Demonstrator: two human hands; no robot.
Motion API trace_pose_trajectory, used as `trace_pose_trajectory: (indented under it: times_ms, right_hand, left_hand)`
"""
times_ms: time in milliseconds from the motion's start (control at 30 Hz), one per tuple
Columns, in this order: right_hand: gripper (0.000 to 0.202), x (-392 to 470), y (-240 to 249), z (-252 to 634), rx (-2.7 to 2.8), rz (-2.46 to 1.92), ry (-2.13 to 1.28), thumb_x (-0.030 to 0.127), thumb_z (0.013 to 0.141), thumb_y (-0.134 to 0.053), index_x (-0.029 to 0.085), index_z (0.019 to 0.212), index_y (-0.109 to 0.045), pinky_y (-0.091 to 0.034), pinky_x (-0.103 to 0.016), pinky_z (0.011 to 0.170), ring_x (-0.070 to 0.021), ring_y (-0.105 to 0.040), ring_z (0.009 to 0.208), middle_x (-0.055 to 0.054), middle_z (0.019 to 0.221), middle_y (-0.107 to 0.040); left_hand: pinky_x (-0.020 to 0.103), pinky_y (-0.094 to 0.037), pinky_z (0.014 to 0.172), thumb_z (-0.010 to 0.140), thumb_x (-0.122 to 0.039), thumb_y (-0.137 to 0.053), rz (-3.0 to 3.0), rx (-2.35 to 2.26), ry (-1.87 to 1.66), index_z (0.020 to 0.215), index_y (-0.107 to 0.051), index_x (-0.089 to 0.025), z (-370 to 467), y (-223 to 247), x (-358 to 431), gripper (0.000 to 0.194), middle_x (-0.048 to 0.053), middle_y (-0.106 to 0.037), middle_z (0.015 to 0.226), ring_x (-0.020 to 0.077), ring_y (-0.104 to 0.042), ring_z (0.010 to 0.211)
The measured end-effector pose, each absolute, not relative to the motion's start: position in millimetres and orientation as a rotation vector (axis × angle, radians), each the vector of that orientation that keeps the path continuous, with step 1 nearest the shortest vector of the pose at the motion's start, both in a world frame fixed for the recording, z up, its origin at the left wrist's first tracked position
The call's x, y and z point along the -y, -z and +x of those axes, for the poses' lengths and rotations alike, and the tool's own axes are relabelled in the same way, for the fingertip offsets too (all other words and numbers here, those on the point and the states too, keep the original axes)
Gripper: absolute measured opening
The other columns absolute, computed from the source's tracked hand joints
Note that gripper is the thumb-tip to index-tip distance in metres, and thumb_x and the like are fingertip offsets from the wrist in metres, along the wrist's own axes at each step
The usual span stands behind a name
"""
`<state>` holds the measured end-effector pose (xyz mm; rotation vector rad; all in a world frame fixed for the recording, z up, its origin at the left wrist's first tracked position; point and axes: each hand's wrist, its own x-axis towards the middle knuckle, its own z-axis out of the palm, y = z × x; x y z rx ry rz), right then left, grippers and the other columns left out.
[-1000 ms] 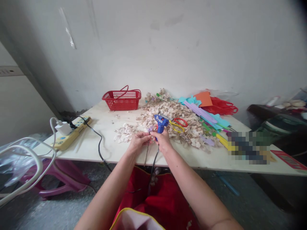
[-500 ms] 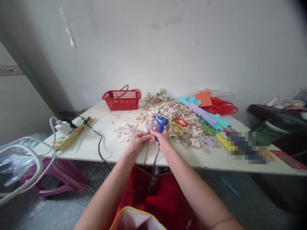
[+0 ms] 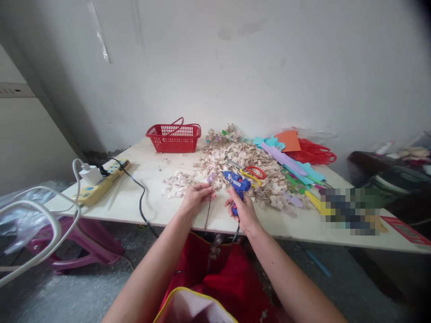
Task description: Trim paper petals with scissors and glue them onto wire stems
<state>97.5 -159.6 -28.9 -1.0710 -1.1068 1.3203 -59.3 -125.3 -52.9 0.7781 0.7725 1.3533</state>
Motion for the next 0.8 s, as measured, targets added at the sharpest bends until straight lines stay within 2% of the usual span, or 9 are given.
trace_pose_trajectory:
  times_ms: [233, 533, 800]
  right_hand:
    - [0.050, 174, 27, 110, 1.281, -1.093, -1.362, 0.061, 0.072, -0.048, 0.014, 0.088, -0.053, -0.017, -0.014, 0.027, -0.0048, -0.040, 0.031, 0.002, 0.052, -0.055]
    - [0.043, 179, 35, 108, 1.449, -1.143, -1.320, 0.059, 0.074, -0.047, 0.016, 0.071, -0.050, -0.024, -0.016, 0.030, -0.0045, -0.041, 0.031, 0.003, 0.050, -0.052]
    - [0.044, 180, 34, 103, 1.462, -1.174, -1.292, 0.059, 0.074, -0.046, 0.016, 0.064, -0.047, -0.023, -0.017, 0.030, -0.0041, -0.039, 0.031, 0.003, 0.049, -0.051]
  left_hand:
    - [0.022, -0.046, 0.053, 0.050, -0.020, -0.078, 0.777, -0.795, -1.381, 0.072, -0.060, -0.011, -58, 48, 127, 0.030, 0.002, -0.063, 0.061, 0.0125, -0.061, 0.054]
    - [0.021, -0.045, 0.053, 0.050, -0.020, -0.077, 0.807, -0.837, -1.397, 0.069, -0.063, -0.012, -59, 46, 129, 0.025, 0.002, -0.064, 0.063, 0.0115, -0.059, 0.055]
    - [0.024, -0.046, 0.057, 0.051, -0.020, -0.075, 0.818, -0.840, -1.407, 0.070, -0.064, -0.012, -58, 49, 128, 0.023, 0.001, -0.064, 0.064, 0.0111, -0.058, 0.055]
